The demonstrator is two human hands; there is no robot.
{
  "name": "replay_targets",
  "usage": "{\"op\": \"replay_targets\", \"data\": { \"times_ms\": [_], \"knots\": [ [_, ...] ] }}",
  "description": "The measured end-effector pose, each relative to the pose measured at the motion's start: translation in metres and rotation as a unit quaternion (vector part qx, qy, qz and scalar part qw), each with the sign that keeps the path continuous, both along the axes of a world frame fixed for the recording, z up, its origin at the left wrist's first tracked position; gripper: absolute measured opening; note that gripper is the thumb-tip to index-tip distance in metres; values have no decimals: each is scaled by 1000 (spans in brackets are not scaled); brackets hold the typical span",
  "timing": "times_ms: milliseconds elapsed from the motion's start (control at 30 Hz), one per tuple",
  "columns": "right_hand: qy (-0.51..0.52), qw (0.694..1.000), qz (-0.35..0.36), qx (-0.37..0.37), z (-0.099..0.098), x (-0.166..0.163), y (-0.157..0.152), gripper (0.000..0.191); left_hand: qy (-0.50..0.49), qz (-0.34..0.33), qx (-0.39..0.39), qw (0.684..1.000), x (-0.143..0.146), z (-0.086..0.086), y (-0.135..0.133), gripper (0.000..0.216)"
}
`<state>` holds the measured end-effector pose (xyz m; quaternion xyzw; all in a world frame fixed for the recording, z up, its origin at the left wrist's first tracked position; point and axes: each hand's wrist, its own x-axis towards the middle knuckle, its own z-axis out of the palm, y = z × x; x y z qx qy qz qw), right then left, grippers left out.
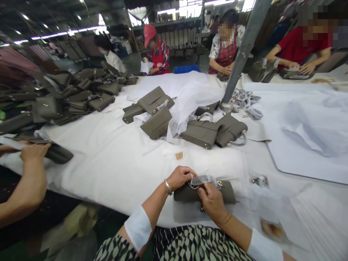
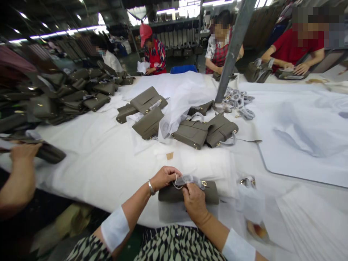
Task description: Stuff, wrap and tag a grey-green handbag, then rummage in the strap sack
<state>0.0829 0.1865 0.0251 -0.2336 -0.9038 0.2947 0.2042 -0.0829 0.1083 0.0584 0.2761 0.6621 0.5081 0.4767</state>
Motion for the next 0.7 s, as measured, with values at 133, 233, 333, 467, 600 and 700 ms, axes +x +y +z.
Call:
{"op": "replay_targets", "data": {
  "times_ms": [133,233,333,467,600,700],
  "knots": [
    [-11,999,-31,-28,-3,-6,0,26,-46,-3,-5,999,-3,5,1,30],
    [0,997,-41,-62,-6,-7,-4,28,-77,-29,-9,997,-2,9,5,36],
    [34,993,-58,-100,-7,-9,-8,33,-96,-47,-9,994,0,11,9,42],
    [80,982,-77,-154,-1,-11,-12,37,-68,-43,-26,996,6,10,12,44],
    [122,970,-102,-182,5,-11,-16,37,-17,-56,-50,997,10,10,11,33],
    [124,969,-124,-177,8,-12,-20,38,6,-83,-60,995,9,9,12,32]
  ]
}}
